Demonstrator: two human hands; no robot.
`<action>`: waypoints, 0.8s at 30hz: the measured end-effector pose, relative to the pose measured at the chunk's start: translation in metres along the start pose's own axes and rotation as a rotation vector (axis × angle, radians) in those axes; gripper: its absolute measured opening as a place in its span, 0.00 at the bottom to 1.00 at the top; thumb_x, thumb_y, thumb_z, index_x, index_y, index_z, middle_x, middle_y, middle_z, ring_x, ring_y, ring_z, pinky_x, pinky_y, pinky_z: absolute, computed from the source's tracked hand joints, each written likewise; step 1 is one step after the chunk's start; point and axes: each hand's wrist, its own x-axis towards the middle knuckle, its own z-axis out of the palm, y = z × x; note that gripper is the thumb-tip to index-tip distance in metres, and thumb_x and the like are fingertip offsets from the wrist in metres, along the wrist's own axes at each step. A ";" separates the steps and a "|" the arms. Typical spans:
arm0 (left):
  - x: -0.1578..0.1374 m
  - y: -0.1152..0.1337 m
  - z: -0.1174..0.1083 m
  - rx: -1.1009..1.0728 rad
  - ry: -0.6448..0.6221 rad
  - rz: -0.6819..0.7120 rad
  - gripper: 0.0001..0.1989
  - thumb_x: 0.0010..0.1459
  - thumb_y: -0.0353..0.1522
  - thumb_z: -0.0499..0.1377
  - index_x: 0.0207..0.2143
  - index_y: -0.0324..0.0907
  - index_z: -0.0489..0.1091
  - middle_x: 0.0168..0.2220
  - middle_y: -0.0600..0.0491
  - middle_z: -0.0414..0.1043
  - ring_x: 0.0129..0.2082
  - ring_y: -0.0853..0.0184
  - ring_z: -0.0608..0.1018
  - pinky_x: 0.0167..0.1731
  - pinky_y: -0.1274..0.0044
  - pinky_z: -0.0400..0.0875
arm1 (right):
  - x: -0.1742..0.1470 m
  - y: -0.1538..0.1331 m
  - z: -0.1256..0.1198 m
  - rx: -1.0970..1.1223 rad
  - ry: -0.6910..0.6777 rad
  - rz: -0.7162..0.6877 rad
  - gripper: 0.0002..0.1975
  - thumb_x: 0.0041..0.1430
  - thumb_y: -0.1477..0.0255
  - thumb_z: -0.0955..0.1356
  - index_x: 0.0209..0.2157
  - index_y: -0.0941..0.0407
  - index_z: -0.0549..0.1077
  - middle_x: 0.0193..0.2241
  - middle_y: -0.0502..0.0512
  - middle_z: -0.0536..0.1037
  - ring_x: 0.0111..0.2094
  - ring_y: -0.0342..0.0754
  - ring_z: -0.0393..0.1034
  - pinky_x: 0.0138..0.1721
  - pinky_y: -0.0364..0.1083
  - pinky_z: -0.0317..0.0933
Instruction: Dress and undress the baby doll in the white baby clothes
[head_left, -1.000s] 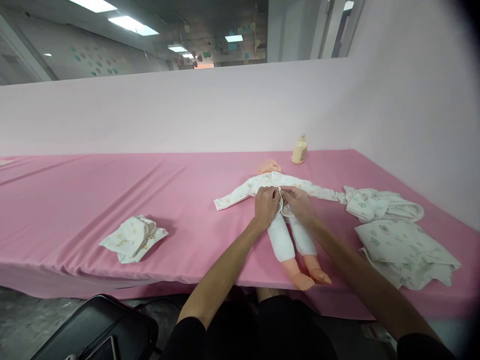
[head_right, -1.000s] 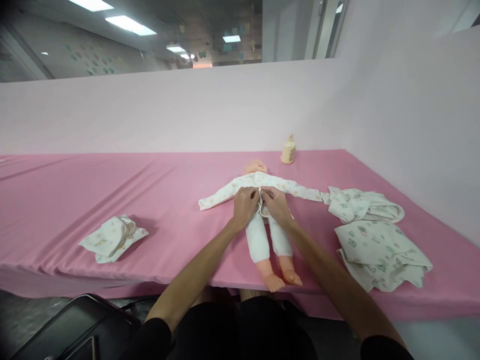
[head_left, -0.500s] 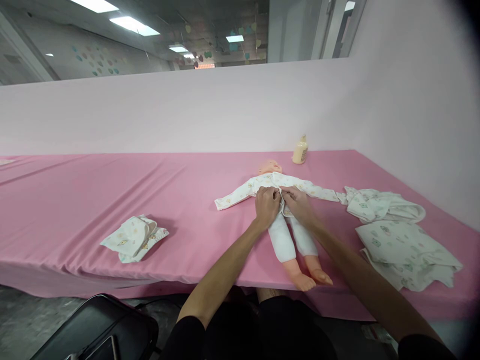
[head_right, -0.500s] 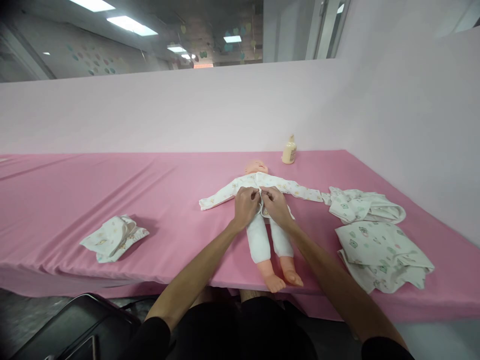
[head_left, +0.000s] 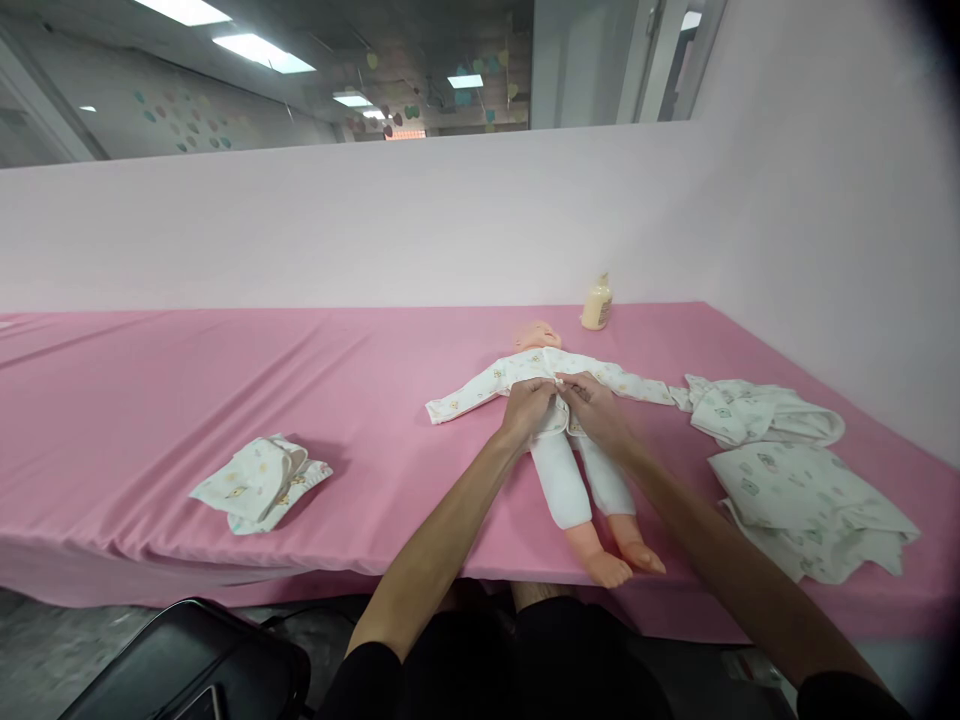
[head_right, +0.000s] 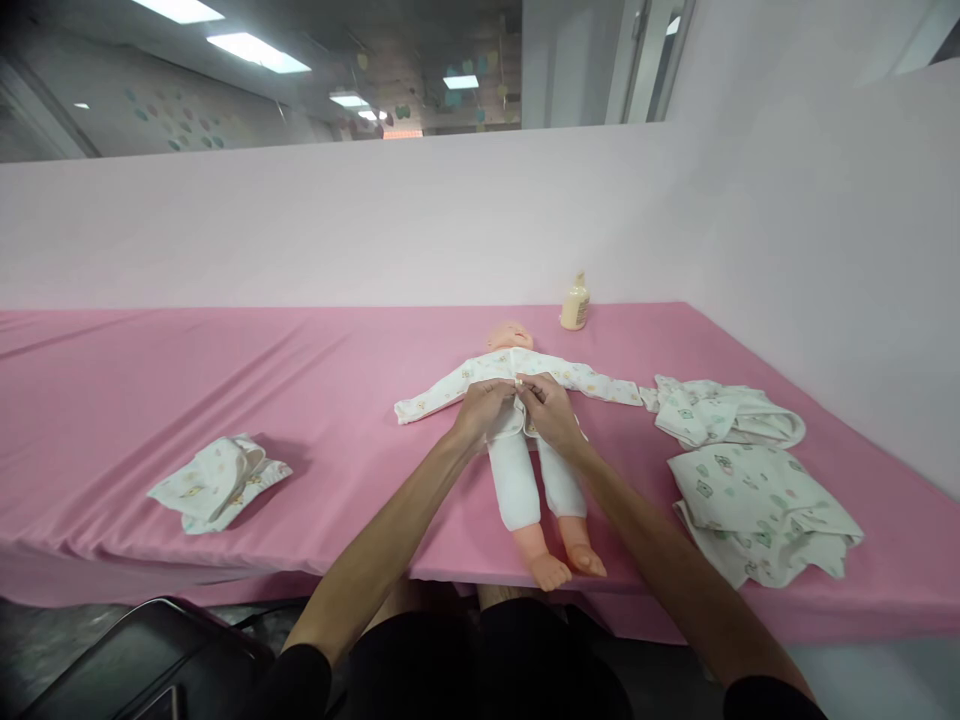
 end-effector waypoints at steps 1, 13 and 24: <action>-0.001 0.001 0.000 -0.035 -0.002 -0.024 0.07 0.54 0.32 0.60 0.27 0.39 0.75 0.26 0.52 0.74 0.28 0.68 0.73 0.31 0.77 0.66 | 0.000 0.000 0.000 0.003 0.002 0.001 0.16 0.62 0.61 0.67 0.45 0.54 0.80 0.44 0.57 0.77 0.47 0.52 0.71 0.53 0.53 0.64; 0.002 0.000 0.000 -0.101 0.001 -0.019 0.08 0.57 0.32 0.60 0.28 0.37 0.74 0.26 0.52 0.73 0.26 0.70 0.72 0.29 0.78 0.65 | -0.003 0.000 0.006 -0.170 0.080 -0.096 0.15 0.63 0.64 0.66 0.46 0.54 0.79 0.36 0.55 0.73 0.37 0.50 0.69 0.45 0.52 0.66; 0.005 -0.002 -0.001 -0.115 0.046 -0.014 0.08 0.57 0.29 0.59 0.25 0.37 0.70 0.22 0.57 0.65 0.22 0.74 0.64 0.24 0.80 0.58 | -0.004 0.015 0.012 -0.414 0.140 -0.334 0.17 0.69 0.63 0.63 0.45 0.56 0.80 0.33 0.57 0.75 0.34 0.51 0.69 0.38 0.50 0.65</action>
